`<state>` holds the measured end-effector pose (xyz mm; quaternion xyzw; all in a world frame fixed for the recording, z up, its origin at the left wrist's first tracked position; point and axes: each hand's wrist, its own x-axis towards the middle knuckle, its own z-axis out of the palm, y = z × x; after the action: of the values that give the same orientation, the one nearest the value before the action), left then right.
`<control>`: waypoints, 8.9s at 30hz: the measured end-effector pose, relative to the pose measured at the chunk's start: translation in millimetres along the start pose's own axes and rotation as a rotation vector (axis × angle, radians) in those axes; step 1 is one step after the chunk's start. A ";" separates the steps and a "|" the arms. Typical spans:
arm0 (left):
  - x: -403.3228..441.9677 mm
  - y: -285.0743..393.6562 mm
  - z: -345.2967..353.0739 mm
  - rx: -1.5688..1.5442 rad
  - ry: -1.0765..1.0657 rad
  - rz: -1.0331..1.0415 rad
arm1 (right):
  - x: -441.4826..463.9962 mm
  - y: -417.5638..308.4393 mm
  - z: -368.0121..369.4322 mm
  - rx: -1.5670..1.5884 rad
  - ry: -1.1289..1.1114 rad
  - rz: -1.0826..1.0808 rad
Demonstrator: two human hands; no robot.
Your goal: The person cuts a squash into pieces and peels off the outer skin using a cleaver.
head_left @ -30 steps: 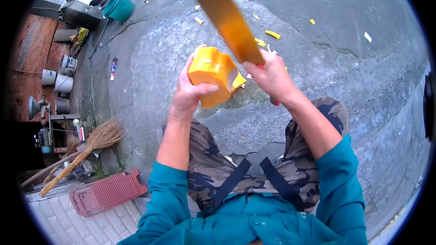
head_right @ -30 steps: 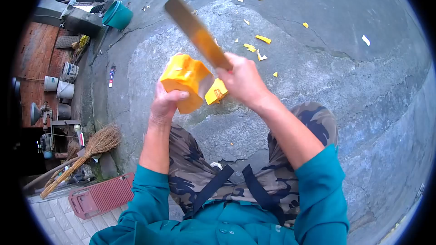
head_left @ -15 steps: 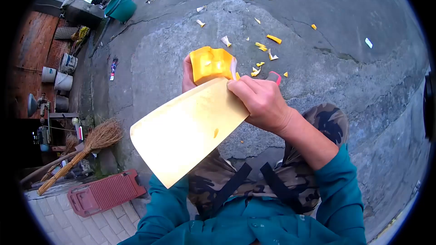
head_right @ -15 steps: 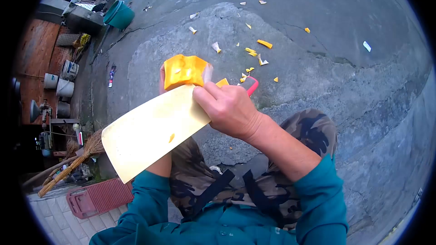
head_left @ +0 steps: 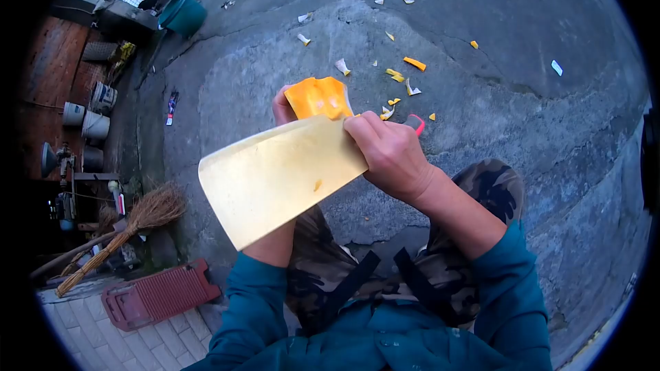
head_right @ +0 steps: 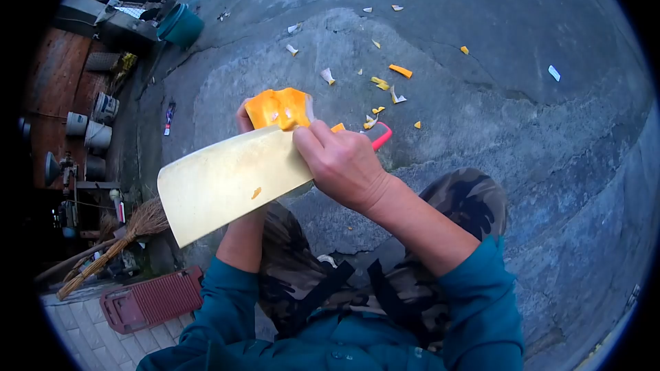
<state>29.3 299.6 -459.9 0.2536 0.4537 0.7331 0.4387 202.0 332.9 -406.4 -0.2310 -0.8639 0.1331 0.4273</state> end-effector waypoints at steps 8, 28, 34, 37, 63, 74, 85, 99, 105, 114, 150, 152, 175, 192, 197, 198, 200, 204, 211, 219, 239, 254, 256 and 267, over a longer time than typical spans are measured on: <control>-24.1 40.2 32.8 0.331 -0.190 0.057 | 10.1 12.9 -15.6 0.484 -0.082 0.537; -34.2 38.4 -29.1 -0.037 0.041 -0.139 | 2.8 -8.8 -15.4 0.008 -0.001 -0.027; -27.8 44.0 -18.5 -0.091 -0.116 -0.143 | 3.7 -7.3 -14.5 -0.022 0.018 -0.016; -30.8 48.4 -9.9 -0.085 -0.146 -0.138 | 5.8 -13.7 -15.6 0.001 0.027 -0.038; -22.8 45.9 -2.9 -0.007 -0.216 -0.085 | 7.4 -6.9 -21.3 -0.058 -0.006 -0.058; -21.7 45.9 -5.3 -0.002 -0.228 -0.067 | 7.2 -9.7 -20.5 -0.010 0.072 -0.109; -22.6 42.5 -8.1 0.010 -0.253 -0.046 | 4.6 -6.3 -17.9 -0.128 0.001 -0.055; -23.1 25.5 -24.8 -0.133 -0.141 0.040 | 1.5 1.8 -15.0 0.036 0.012 0.049; -19.7 25.7 -36.3 -0.055 -0.201 -0.001 | -0.7 0.4 -6.4 0.071 -0.070 0.102; -16.8 41.1 1.9 -0.167 -0.071 -0.146 | -11.5 42.8 34.5 0.007 -0.022 0.286; -21.0 49.1 -34.9 -0.244 -0.313 -0.038 | 14.4 -26.4 5.0 -0.037 0.039 -0.008; -18.4 43.4 -41.9 -0.113 -0.309 0.115 | 12.1 -19.9 9.4 -0.044 0.038 0.021; -14.4 75.3 -16.1 -0.289 -0.143 -0.035 | 6.6 7.6 21.3 0.390 -0.093 0.647; -37.8 65.9 -42.4 -0.233 -0.145 -0.167 | 5.8 -10.9 6.1 -0.026 -0.058 -0.077; -22.8 58.9 -33.9 -0.253 -0.174 -0.203 | -2.5 19.5 14.3 -0.076 -0.096 0.023; -19.8 57.7 -30.7 -0.260 -0.180 -0.215 | -4.2 30.3 19.4 -0.061 -0.115 0.133; -25.8 66.9 -4.0 -0.260 -0.245 -0.225 | -10.3 52.4 26.3 -0.035 -0.142 0.353; -33.7 69.3 4.5 -0.207 -0.160 -0.201 | -1.8 41.5 30.1 0.094 -0.251 0.561; -21.9 58.9 -28.9 -0.212 -0.245 -0.042 | 7.4 -8.4 2.6 0.048 -0.021 0.068; -27.7 55.9 -28.6 -0.173 -0.154 -0.056 | 10.6 -19.7 0.4 0.015 -0.055 0.026; -11.2 72.2 -5.3 -0.217 -0.132 -0.030 | -5.8 52.2 28.2 0.303 -0.130 0.698; -13.9 69.8 4.7 -0.456 -0.268 -0.467 | 10.9 -1.2 0.4 0.025 -0.048 -0.135; -14.1 70.8 4.3 -0.460 -0.271 -0.494 | 9.2 -0.3 1.9 0.038 -0.045 -0.120; -10.9 53.7 -1.5 -0.306 -0.020 -0.212 | -7.3 43.5 20.9 -0.137 -0.082 0.172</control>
<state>11.3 278.5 -412.7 0.1419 0.3565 0.7406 0.5516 201.6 365.8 -442.4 -0.3273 -0.8648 0.1190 0.3618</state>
